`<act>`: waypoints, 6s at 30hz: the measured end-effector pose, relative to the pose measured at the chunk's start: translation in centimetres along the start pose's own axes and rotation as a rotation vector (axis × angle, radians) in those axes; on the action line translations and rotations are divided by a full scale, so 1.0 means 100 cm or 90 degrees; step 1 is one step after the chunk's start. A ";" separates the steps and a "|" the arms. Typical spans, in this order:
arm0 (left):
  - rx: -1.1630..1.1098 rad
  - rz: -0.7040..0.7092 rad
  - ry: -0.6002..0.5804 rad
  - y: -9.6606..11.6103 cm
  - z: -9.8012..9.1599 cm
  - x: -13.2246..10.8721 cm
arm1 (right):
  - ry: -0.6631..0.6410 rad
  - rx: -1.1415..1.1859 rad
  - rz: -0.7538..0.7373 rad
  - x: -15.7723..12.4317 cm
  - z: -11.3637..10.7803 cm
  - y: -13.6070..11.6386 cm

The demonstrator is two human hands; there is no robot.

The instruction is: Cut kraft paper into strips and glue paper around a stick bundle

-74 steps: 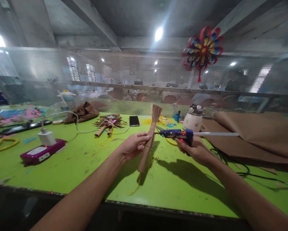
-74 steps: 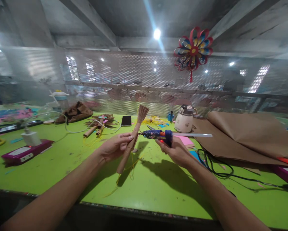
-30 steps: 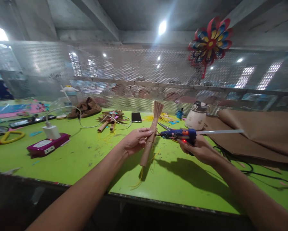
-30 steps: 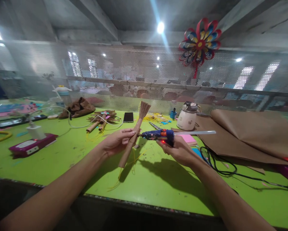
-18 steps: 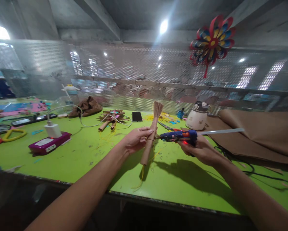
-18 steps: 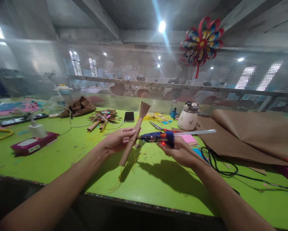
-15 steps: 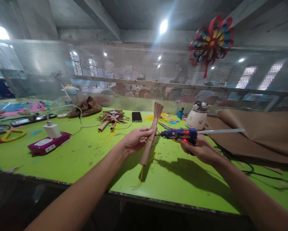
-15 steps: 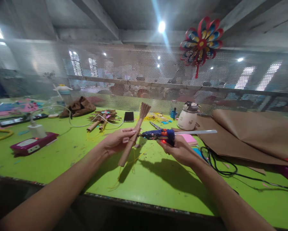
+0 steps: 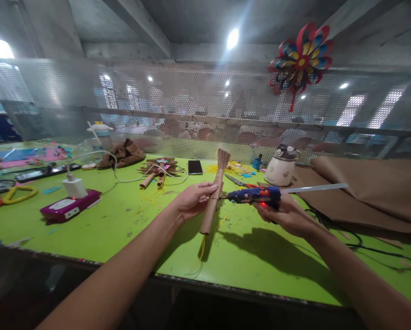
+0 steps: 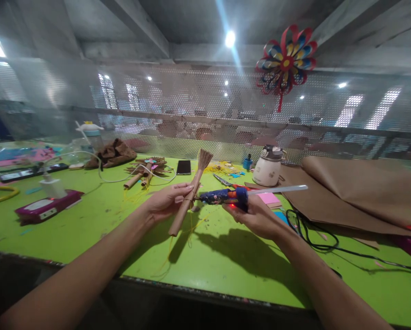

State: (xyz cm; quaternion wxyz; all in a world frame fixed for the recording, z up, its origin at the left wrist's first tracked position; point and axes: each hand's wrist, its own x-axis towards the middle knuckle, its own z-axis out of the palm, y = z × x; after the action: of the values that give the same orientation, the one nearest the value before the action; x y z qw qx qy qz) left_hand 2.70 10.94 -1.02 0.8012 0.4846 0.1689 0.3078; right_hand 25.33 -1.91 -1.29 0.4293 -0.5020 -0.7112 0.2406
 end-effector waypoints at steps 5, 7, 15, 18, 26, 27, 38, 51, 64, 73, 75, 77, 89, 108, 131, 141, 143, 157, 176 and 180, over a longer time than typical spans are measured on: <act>0.003 -0.004 0.016 0.000 -0.002 0.001 | 0.005 -0.001 0.005 0.000 -0.001 0.000; 0.009 -0.007 0.019 0.000 -0.001 0.001 | 0.021 -0.009 0.005 0.001 -0.001 0.001; 0.019 -0.013 0.007 0.000 0.000 0.001 | 0.017 -0.030 0.015 0.000 0.000 0.008; 0.014 -0.010 0.013 -0.001 -0.002 0.003 | 0.000 -0.017 0.017 0.000 0.001 0.005; 0.022 -0.009 0.028 -0.001 -0.002 0.002 | 0.006 -0.013 0.021 0.000 -0.001 0.009; 0.023 -0.008 0.027 -0.001 -0.002 0.002 | 0.009 -0.013 0.020 0.000 -0.001 0.011; 0.028 0.001 0.019 -0.002 -0.003 0.002 | 0.026 -0.035 -0.004 0.000 0.000 0.002; 0.028 -0.013 0.043 0.000 0.003 0.000 | 0.018 -0.072 0.016 0.002 0.002 -0.002; 0.017 0.000 0.024 -0.002 -0.003 0.003 | 0.026 -0.056 0.031 0.003 0.001 0.000; 0.030 -0.008 0.040 -0.002 -0.005 0.004 | -0.008 -0.004 0.037 0.002 0.006 -0.001; 0.028 -0.007 0.040 -0.002 -0.004 0.004 | 0.001 -0.032 0.033 0.001 0.004 -0.001; 0.023 -0.002 0.038 -0.002 -0.003 0.003 | 0.011 -0.056 0.029 0.002 0.003 -0.002; 0.031 -0.001 0.048 -0.002 -0.003 0.004 | 0.040 -0.061 0.023 0.003 0.005 -0.003; 0.036 -0.003 0.050 -0.005 0.002 0.001 | 0.093 -0.123 0.017 0.009 0.007 -0.009; 0.026 0.001 0.040 0.000 -0.003 0.001 | 0.019 -0.015 -0.003 0.001 0.011 -0.001; 0.030 -0.001 0.058 0.001 -0.003 0.002 | 0.036 -0.040 0.005 0.002 0.010 -0.004; 0.031 -0.004 0.062 0.001 -0.002 0.001 | 0.049 -0.066 0.000 0.003 0.009 -0.005; 0.035 0.003 0.060 0.000 -0.002 0.000 | 0.034 -0.054 0.016 0.002 0.008 -0.009; 0.024 0.004 0.033 -0.003 0.005 -0.003 | 0.129 -0.158 0.051 0.006 0.009 -0.018; 0.014 0.009 0.041 -0.002 0.004 -0.002 | 0.096 -0.135 0.042 0.005 0.010 -0.009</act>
State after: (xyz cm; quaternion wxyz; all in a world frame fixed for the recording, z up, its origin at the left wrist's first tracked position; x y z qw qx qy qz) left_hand 2.82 10.46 -0.99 0.7879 0.4841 0.1946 0.3269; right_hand 23.96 -1.70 -0.92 0.4176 -0.5846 -0.6814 0.1397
